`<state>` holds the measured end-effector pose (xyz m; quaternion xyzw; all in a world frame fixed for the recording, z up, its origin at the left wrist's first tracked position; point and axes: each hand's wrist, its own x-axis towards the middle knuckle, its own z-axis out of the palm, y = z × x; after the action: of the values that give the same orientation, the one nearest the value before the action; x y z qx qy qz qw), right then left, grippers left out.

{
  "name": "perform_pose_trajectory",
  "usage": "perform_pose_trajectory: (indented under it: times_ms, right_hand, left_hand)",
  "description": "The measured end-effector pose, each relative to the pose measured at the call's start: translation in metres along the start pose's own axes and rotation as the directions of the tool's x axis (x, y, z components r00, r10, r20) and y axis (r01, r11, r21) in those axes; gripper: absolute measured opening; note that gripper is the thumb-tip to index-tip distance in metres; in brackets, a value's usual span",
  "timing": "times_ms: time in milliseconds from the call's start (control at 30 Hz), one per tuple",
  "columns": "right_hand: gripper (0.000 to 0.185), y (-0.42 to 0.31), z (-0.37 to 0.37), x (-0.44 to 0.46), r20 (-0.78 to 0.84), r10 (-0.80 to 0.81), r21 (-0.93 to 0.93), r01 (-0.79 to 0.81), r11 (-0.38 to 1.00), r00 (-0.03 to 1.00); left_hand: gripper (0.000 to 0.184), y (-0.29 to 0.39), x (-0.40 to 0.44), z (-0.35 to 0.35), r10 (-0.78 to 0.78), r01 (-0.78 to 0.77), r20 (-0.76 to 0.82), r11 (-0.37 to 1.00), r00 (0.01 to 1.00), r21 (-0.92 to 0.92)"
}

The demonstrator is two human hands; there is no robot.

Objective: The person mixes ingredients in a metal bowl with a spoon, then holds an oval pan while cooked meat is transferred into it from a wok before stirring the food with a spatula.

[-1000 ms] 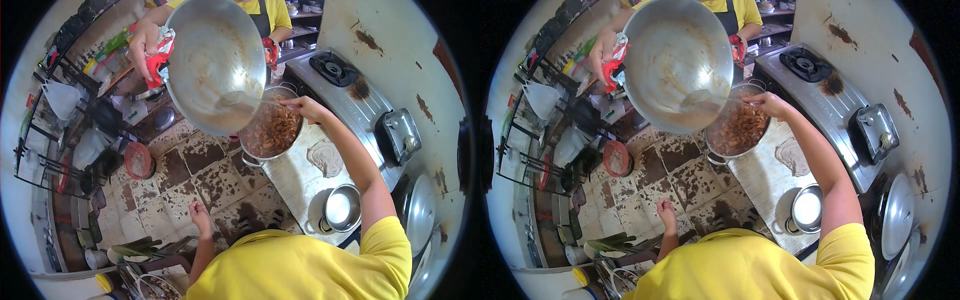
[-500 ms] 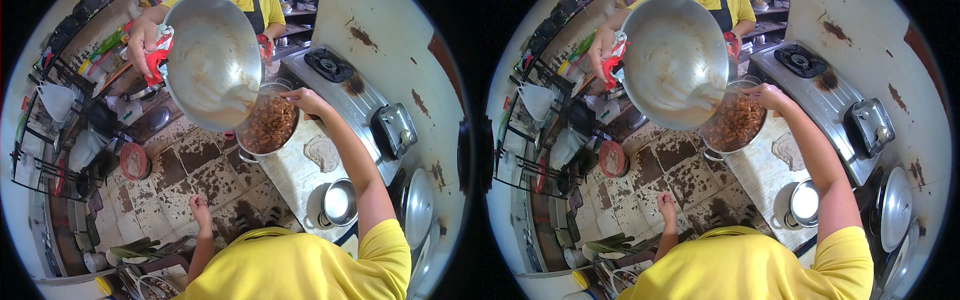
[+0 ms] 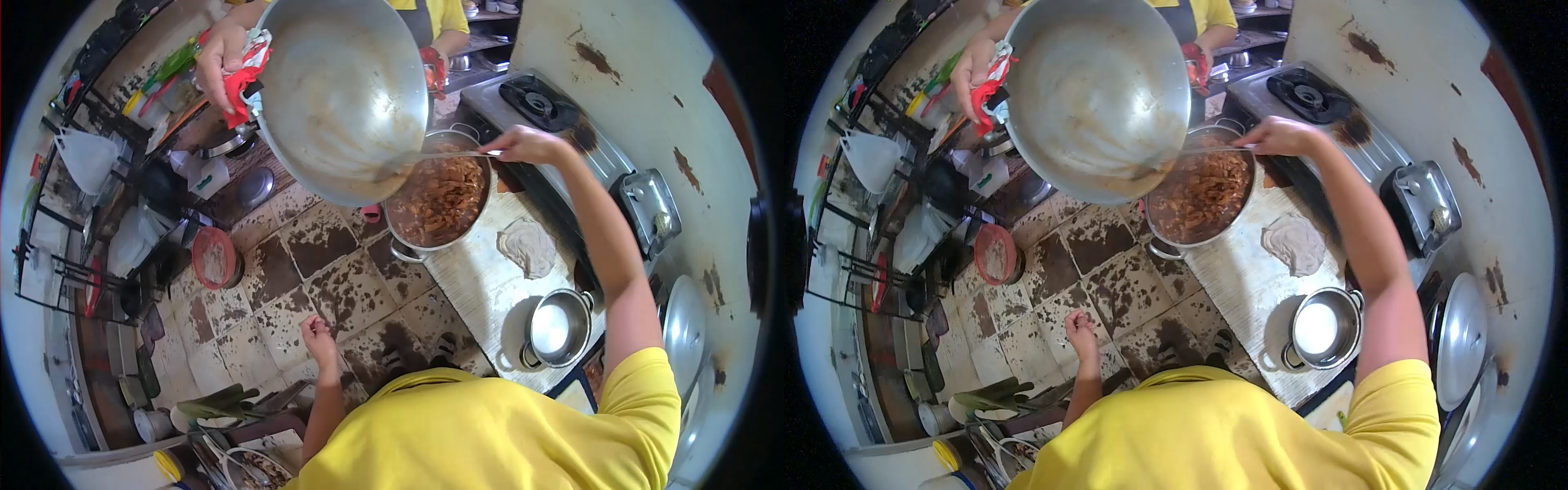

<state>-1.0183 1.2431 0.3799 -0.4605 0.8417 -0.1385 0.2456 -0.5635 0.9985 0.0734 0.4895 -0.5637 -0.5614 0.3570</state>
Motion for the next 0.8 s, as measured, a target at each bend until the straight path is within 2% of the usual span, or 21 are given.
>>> perform_pose_trajectory:
  times_ms: [33,100,167,200,300,433,533,633,767,800]
  right_hand:
    - [0.04,0.023,-0.005,-0.003,0.012,-0.009,0.08,0.008,0.997,1.0]
    - [0.04,0.026,-0.022,-0.01,0.044,0.131,0.077,-0.134,0.988,0.99]
    - [0.037,0.014,-0.02,0.005,-0.025,0.067,0.028,-0.066,0.997,0.997]
    - [0.036,0.015,-0.013,0.021,-0.088,-0.026,0.059,0.031,0.998,0.996]
    - [0.037,-0.006,-0.001,0.04,-0.098,0.022,0.044,-0.018,0.999,0.995]
    - [0.033,0.026,-0.02,0.003,-0.011,-0.032,-0.004,0.032,0.999,0.999]
    - [0.034,0.034,-0.023,-0.008,-0.067,0.026,-0.009,-0.027,1.0,0.997]
    - [0.035,0.017,-0.006,0.008,-0.105,0.065,0.069,-0.058,0.996,0.992]
    - [0.033,0.037,-0.011,-0.012,-0.125,0.051,0.013,-0.05,0.999,0.991]
    - [0.032,0.029,-0.017,-0.022,-0.166,0.12,-0.019,-0.124,0.992,0.979]
  left_hand:
    - [0.006,0.003,-0.001,-0.003,-0.022,0.022,-0.011,0.999,1.0,-0.029]
    - [0.006,0.008,-0.008,-0.01,-0.068,0.065,-0.029,0.994,0.997,-0.082]
    - [0.006,-0.002,-0.01,-0.017,-0.056,0.056,-0.044,0.998,0.997,-0.004]
    - [0.006,-0.005,-0.01,-0.018,-0.047,0.049,-0.047,0.998,0.998,0.032]
    - [0.006,0.009,-0.019,-0.011,-0.075,0.076,-0.052,0.997,0.996,0.013]
    - [0.007,0.007,-0.016,-0.008,-0.034,0.033,-0.049,0.999,0.998,-0.02]
    - [0.007,0.005,-0.017,-0.009,-0.033,0.034,-0.043,0.999,0.999,0.031]
    - [0.007,0.004,-0.013,-0.002,-0.029,0.032,-0.04,0.996,0.999,0.081]
    - [0.008,0.003,-0.007,-0.001,0.01,-0.005,-0.051,0.996,0.999,0.094]
    - [0.009,0.002,-0.008,-0.001,0.025,-0.019,-0.054,0.994,0.998,0.111]
